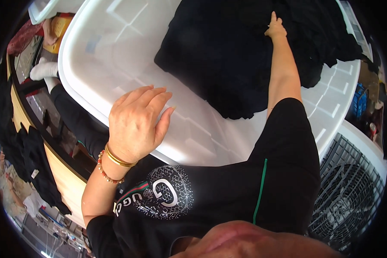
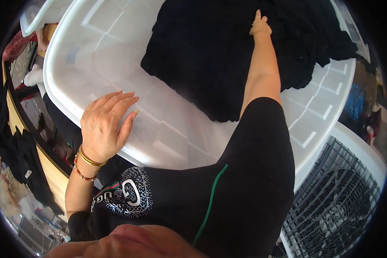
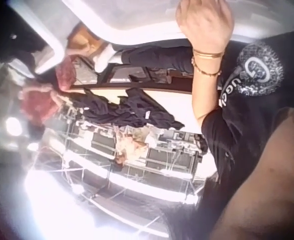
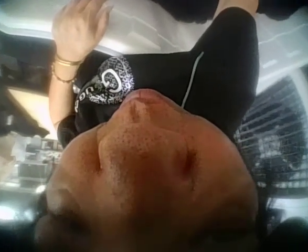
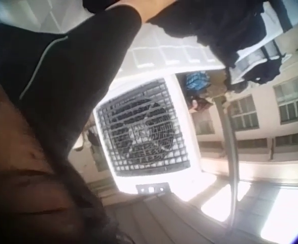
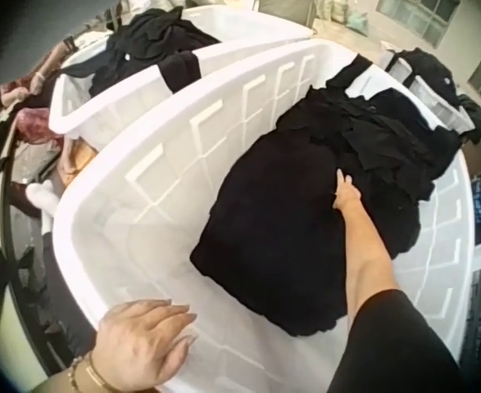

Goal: The recorder is trimming excess threads from black garments and sorting them into bins.

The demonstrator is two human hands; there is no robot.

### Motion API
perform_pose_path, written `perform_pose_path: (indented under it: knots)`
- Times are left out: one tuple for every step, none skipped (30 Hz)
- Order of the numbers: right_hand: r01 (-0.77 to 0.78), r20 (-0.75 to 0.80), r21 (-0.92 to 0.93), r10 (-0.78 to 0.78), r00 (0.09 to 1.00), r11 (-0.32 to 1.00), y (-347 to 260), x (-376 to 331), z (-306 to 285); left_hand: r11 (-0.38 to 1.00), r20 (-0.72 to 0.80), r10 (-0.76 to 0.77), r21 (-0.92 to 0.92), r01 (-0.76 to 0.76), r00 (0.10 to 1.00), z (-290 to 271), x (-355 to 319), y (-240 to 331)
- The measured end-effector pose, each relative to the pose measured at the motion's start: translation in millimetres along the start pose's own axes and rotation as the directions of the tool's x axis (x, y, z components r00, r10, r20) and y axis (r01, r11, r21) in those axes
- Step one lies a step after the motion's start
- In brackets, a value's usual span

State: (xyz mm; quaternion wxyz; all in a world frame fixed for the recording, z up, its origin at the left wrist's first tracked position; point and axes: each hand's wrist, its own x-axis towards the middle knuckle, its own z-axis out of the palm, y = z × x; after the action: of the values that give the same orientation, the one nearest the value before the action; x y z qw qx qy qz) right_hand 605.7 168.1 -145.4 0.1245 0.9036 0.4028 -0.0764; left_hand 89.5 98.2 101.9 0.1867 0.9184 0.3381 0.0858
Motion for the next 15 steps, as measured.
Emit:
perform_pose_path:
  knots:
    - [-0.017,0.015,-0.007,0.017,1.000,1.000,-3,1,-6,1.000,0.001,0.007,0.005,-0.007,1.000,0,1,-1]
    - [-0.014,0.017,-0.018,0.014,1.000,1.000,-1,3,-7,1.000,0.012,-0.007,0.004,0.007,1.000,-1,1,-1]
    - [-0.010,0.019,-0.031,0.011,1.000,0.999,-1,5,-7,1.000,0.015,-0.005,0.011,0.005,1.000,-1,1,-1]
    - [-0.004,0.017,-0.069,0.005,1.000,0.998,-3,4,-7,1.000,0.016,0.003,0.016,-0.003,1.000,-1,2,-2]
    - [0.001,0.025,-0.073,0.001,1.000,0.997,-3,7,-7,1.000,0.021,-0.004,0.012,0.003,1.000,-1,3,-2]
    - [0.031,0.032,-0.143,-0.027,0.999,0.989,-2,13,-6,1.000,0.016,0.001,0.021,-0.001,1.000,-1,3,-2]
    - [0.061,0.038,-0.210,-0.054,0.998,0.976,1,19,-4,0.999,0.008,0.007,0.031,-0.008,1.000,-1,3,-2]
    - [0.119,-0.018,-0.247,-0.127,0.992,0.962,7,23,-1,1.000,0.010,0.005,0.028,-0.005,1.000,0,4,-1]
    - [0.119,-0.016,-0.251,-0.127,0.992,0.961,13,28,2,1.000,0.006,0.007,0.025,-0.007,1.000,0,4,1]
    - [0.171,0.009,-0.284,-0.175,0.984,0.943,14,30,1,1.000,0.001,0.009,0.027,-0.009,1.000,0,5,0]
    - [0.220,0.036,-0.317,-0.221,0.975,0.923,14,31,0,1.000,-0.001,0.011,0.026,-0.011,1.000,0,5,1]
    - [0.217,0.033,-0.319,-0.218,0.975,0.923,16,30,-2,1.000,-0.002,0.009,0.020,-0.009,1.000,0,6,1]
    - [0.211,0.043,-0.282,-0.207,0.977,0.936,11,19,-11,1.000,-0.005,0.006,0.013,-0.006,1.000,1,7,2]
    - [0.203,0.052,-0.246,-0.196,0.979,0.948,9,13,-17,1.000,-0.009,0.006,0.010,-0.006,1.000,1,6,2]
    - [0.202,0.050,-0.251,-0.196,0.979,0.947,12,14,-16,1.000,-0.012,0.003,0.008,-0.003,1.000,1,5,2]
